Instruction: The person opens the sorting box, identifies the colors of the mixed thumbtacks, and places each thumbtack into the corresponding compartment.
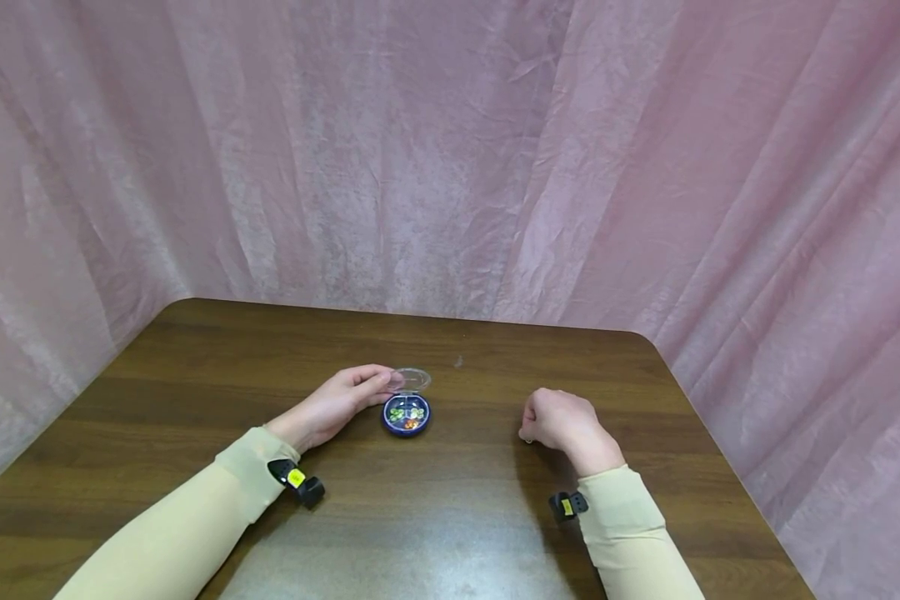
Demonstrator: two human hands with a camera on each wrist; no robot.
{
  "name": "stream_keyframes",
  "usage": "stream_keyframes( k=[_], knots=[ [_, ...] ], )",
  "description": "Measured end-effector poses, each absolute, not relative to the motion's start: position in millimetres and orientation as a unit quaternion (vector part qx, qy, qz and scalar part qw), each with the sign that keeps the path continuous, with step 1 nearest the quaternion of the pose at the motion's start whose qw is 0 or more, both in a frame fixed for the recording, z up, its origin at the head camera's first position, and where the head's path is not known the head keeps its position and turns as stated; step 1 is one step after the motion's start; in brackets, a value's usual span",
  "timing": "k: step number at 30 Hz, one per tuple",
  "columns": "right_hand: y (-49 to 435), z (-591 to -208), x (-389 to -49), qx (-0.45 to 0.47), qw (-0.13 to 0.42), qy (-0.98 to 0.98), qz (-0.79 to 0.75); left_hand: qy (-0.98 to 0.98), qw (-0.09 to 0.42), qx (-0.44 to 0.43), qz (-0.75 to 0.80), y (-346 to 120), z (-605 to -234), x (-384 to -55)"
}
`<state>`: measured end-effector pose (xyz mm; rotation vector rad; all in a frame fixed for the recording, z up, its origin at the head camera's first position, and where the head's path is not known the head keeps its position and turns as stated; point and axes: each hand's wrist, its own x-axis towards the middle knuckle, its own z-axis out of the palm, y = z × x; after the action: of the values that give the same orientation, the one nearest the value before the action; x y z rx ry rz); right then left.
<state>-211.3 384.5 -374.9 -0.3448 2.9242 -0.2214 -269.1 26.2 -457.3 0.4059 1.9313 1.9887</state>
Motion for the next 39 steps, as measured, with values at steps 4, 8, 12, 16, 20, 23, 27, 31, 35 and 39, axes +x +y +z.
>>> stream_keyframes(
  k=[4, 8, 12, 16, 20, 23, 27, 31, 35, 39],
  knots=[
    [384.9, -376.4, -211.1, -0.119, 0.094, 0.986, -0.069, 0.679, 0.167, 0.144, 0.700, 26.5, -457.5, -269.0],
    [385.0, -376.3, -210.3, -0.121, 0.092, 0.986, -0.067, 0.680, 0.163, 0.150, 0.699, 26.0, -457.7, -269.4],
    [386.6, -376.4, -210.4, -0.120, 0.095, 0.986, -0.066, 0.678, 0.166, 0.144, 0.702, 26.3, -457.1, -269.8],
    [387.5, -375.2, -209.9, -0.114, 0.094, 0.987, -0.065, 0.677, 0.171, 0.138, 0.703, 26.4, -456.2, -269.3],
    [389.7, -375.4, -210.5, -0.113, 0.096, 0.987, -0.064, 0.676, 0.171, 0.140, 0.703, 26.1, -456.4, -269.5],
    [394.8, -380.2, -215.2, -0.121, 0.103, 0.985, -0.067, 0.675, 0.170, 0.142, 0.704, 25.6, -457.3, -270.0],
    [409.8, -398.4, -227.2, -0.148, 0.099, 0.981, -0.080, 0.677, 0.171, 0.142, 0.701, 25.0, -457.8, -270.0],
    [396.1, -380.5, -215.5, -0.129, 0.106, 0.984, -0.066, 0.679, 0.172, 0.142, 0.700, 24.9, -457.3, -269.4],
    [390.2, -375.0, -209.4, -0.121, 0.103, 0.986, -0.059, 0.678, 0.170, 0.142, 0.700, 25.5, -456.2, -268.2],
    [389.3, -375.7, -208.5, -0.116, 0.105, 0.986, -0.058, 0.679, 0.168, 0.142, 0.700, 26.4, -455.5, -266.8]
  ],
)
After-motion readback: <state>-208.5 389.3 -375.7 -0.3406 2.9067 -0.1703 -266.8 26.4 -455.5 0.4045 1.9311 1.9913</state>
